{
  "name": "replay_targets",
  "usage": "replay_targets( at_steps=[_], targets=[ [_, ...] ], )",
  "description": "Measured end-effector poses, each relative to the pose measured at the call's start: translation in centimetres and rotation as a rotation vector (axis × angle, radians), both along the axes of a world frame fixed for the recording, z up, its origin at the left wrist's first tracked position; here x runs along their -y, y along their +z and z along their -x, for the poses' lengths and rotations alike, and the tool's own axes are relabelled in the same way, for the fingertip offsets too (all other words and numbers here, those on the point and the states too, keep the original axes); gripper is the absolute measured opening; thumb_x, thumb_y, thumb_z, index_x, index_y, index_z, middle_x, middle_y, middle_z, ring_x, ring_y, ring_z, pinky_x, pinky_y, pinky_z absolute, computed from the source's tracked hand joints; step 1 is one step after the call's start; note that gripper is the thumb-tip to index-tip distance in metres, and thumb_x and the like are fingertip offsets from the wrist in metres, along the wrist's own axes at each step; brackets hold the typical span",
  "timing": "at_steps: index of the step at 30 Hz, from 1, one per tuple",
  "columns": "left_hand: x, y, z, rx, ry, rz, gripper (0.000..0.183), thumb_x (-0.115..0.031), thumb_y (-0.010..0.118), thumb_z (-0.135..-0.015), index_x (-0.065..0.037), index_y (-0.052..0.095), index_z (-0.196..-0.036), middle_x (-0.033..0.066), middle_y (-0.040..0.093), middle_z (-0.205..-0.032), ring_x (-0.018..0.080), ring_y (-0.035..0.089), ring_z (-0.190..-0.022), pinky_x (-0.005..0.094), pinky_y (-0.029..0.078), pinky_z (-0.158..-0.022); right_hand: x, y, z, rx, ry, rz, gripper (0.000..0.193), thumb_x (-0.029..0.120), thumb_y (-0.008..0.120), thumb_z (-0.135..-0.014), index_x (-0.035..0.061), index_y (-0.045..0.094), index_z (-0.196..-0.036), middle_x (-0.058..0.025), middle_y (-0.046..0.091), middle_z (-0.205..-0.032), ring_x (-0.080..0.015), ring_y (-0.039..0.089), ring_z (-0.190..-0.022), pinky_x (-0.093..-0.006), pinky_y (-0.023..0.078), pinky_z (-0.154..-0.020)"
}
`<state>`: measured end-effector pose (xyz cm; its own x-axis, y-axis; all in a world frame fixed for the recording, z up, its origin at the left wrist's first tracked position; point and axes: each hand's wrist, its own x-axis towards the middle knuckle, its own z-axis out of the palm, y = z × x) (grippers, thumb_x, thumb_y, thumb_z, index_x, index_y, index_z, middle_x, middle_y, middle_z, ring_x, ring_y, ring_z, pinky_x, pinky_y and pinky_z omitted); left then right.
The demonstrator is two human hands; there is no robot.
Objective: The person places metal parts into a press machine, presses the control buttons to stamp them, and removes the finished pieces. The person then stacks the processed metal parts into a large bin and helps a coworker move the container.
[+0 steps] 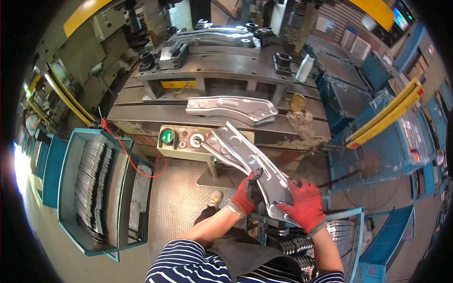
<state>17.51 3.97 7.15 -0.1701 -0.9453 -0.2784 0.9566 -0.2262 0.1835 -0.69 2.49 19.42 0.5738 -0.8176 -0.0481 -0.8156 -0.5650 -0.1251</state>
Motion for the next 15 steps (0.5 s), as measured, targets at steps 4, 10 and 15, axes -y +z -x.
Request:
replay_targets(
  at_steps=[4, 10, 15],
  targets=[
    [4.9, -1.6, -5.6, -0.094, 0.119, 0.132, 0.036, -0.03, 0.05, -0.094, -0.007, 0.055, -0.12, 0.0139, 0.061, -0.115, 0.0306, 0.059, -0.106, 0.0465, 0.044, -0.097, 4.7, 0.7, -8.8, -0.097, 0.102, 0.196, 0.094, 0.058, 0.077, -0.059, 0.0088, 0.045, -0.133, -0.0272, 0.042, -0.132, -0.0484, 0.04, -0.12, -0.0566, 0.035, -0.093],
    [14.5, -1.9, -14.6, -0.242, 0.151, 0.191, 0.035, -0.034, 0.047, -0.094, -0.009, 0.058, -0.116, 0.0099, 0.063, -0.113, 0.027, 0.059, -0.105, 0.043, 0.045, -0.096, 16.3, 1.1, -21.1, -0.234, 0.193, -0.052, 0.104, 0.05, 0.081, -0.055, 0.0125, 0.036, -0.141, -0.0285, 0.04, -0.135, -0.0443, 0.046, -0.117, -0.0536, 0.038, -0.097],
    [20.3, -3.9, -21.2, 0.104, -0.105, 0.07, 0.032, -0.038, 0.051, -0.095, -0.009, 0.058, -0.108, 0.0084, 0.067, -0.098, 0.0243, 0.067, -0.086, 0.0385, 0.056, -0.076, 25.7, -1.5, -27.6, -0.354, 0.259, -0.015, 0.095, 0.041, 0.079, -0.059, 0.0143, 0.038, -0.14, -0.0223, 0.042, -0.133, -0.0418, 0.046, -0.117, -0.0528, 0.039, -0.094]
  ],
)
